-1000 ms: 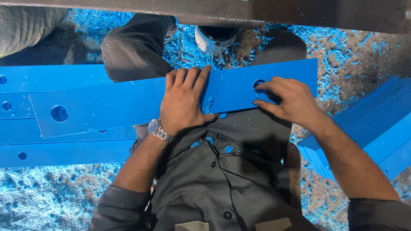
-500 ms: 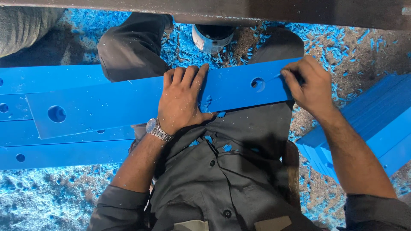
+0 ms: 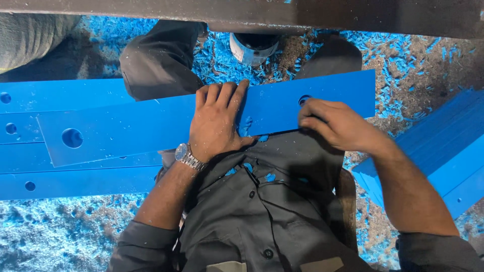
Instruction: Drilling holes into blue plastic rectangular parts using a pillar drill machine.
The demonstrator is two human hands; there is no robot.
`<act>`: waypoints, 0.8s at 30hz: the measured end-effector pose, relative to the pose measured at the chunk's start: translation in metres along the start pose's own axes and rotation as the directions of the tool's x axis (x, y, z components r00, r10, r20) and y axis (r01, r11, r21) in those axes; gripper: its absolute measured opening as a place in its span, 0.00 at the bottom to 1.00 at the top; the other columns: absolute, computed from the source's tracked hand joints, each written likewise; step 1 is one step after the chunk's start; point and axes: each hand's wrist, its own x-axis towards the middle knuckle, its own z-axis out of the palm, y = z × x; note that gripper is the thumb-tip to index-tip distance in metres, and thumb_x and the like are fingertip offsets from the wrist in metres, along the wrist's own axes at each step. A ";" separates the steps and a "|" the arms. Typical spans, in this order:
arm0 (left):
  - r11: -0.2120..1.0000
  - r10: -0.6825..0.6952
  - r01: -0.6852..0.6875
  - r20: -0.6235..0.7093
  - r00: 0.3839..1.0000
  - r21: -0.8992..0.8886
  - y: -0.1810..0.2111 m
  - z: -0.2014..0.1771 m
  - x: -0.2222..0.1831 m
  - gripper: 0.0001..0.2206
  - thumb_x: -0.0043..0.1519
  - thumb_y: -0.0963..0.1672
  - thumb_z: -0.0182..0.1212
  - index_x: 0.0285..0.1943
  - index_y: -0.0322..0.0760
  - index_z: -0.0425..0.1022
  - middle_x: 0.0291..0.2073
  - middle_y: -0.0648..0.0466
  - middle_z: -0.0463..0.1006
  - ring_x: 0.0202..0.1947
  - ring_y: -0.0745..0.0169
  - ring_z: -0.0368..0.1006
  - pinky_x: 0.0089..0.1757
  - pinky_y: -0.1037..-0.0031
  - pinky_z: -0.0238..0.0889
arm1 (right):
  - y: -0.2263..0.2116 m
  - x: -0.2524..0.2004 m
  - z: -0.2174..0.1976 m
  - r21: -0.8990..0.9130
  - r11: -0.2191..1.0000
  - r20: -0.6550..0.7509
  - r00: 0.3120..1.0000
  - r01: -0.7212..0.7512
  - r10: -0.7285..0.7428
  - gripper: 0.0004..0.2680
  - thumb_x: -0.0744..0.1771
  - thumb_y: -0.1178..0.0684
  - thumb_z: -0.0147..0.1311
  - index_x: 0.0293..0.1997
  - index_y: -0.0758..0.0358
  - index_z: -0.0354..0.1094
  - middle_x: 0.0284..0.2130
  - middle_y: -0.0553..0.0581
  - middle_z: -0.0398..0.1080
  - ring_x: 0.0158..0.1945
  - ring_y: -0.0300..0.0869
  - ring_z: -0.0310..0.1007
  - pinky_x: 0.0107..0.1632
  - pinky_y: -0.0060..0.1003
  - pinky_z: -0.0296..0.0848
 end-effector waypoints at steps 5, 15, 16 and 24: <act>1.000 -0.007 0.007 0.048 0.999 0.004 0.005 -0.004 0.002 0.56 0.35 0.58 0.78 0.73 0.31 0.59 0.55 0.43 0.68 0.55 0.41 0.63 0.58 0.50 0.52 | 0.051 -0.069 -0.046 -0.405 0.775 -0.286 0.872 -0.486 0.397 0.08 0.72 0.49 0.57 0.46 0.63 0.72 0.40 0.63 0.73 0.43 0.58 0.74 0.46 0.52 0.72; 0.908 0.389 -0.389 -0.033 0.921 -0.158 0.070 0.084 -0.007 0.30 0.66 0.55 0.58 0.74 0.40 0.65 0.75 0.46 0.59 0.77 0.48 0.53 0.72 0.58 0.48 | 0.058 -0.107 -0.042 -0.100 0.803 -0.545 0.707 -0.588 0.450 0.11 0.71 0.48 0.65 0.52 0.65 0.75 0.47 0.64 0.73 0.53 0.51 0.76 0.51 0.45 0.75; 0.910 0.385 -0.386 -0.036 0.922 -0.152 0.074 0.096 -0.014 0.30 0.66 0.55 0.58 0.74 0.40 0.65 0.75 0.46 0.59 0.77 0.48 0.53 0.72 0.58 0.48 | 0.050 -0.097 -0.040 -0.103 0.807 -0.545 0.712 -0.581 0.443 0.11 0.71 0.48 0.65 0.52 0.65 0.75 0.47 0.64 0.73 0.53 0.51 0.76 0.51 0.45 0.75; 0.893 0.371 -0.325 0.100 0.923 -0.311 0.031 0.077 -0.057 0.16 0.68 0.47 0.56 0.60 0.36 0.76 0.62 0.51 0.75 0.64 0.54 0.70 0.59 0.63 0.64 | 0.049 -0.059 -0.019 -0.177 0.873 -0.537 0.788 -0.454 0.302 0.17 0.68 0.47 0.65 0.61 0.64 0.71 0.59 0.68 0.66 0.61 0.58 0.69 0.59 0.50 0.71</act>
